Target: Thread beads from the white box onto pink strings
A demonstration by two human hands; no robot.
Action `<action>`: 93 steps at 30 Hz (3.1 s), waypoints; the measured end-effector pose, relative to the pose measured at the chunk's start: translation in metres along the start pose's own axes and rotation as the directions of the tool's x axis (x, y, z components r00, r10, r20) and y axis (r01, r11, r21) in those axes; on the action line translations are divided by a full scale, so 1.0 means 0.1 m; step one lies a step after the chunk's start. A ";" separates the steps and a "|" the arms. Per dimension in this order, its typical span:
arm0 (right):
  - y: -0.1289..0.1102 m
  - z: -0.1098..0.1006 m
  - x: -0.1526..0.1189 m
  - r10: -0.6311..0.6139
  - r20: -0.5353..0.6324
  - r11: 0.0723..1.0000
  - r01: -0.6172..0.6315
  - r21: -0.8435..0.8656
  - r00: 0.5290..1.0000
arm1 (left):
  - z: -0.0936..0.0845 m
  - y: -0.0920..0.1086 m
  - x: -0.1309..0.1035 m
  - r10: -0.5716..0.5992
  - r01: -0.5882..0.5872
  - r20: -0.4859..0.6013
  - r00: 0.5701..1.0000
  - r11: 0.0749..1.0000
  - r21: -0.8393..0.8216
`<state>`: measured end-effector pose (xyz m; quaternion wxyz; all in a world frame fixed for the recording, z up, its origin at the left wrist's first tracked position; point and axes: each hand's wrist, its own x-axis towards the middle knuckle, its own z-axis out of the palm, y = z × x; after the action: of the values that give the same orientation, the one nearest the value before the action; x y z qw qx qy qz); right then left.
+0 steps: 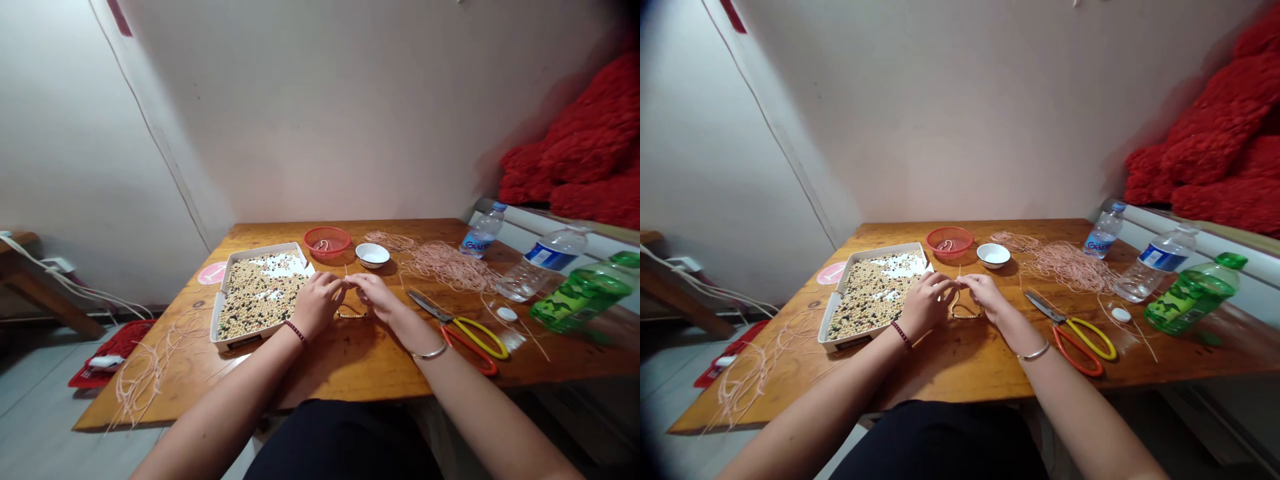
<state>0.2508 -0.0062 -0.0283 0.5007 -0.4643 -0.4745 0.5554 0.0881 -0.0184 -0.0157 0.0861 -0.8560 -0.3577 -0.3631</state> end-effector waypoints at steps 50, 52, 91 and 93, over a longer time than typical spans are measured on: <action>-0.07 0.02 -0.07 0.039 0.183 0.999 -0.038 -0.012 0.982 | 0.04 -0.02 0.03 -0.358 0.415 0.209 0.910 0.781 -0.467; -0.06 0.03 -0.06 0.029 0.179 1.000 -0.028 -0.010 0.983 | 0.02 -0.02 0.04 -0.368 0.425 0.211 0.905 0.779 -0.461; 0.00 0.00 0.14 -0.046 -0.413 0.996 0.071 0.047 0.910 | 0.12 -0.13 0.03 -0.439 0.436 0.088 0.894 0.806 -0.401; 0.01 -0.02 0.14 -0.060 -0.440 0.994 0.092 0.051 0.896 | 0.12 -0.13 0.03 -0.446 0.445 0.094 0.890 0.807 -0.389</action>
<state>0.2513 0.0082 -0.0303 0.6319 -0.5406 -0.3475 0.4332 0.0873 -0.0021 -0.0240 -0.1776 -0.7469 -0.4665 -0.4392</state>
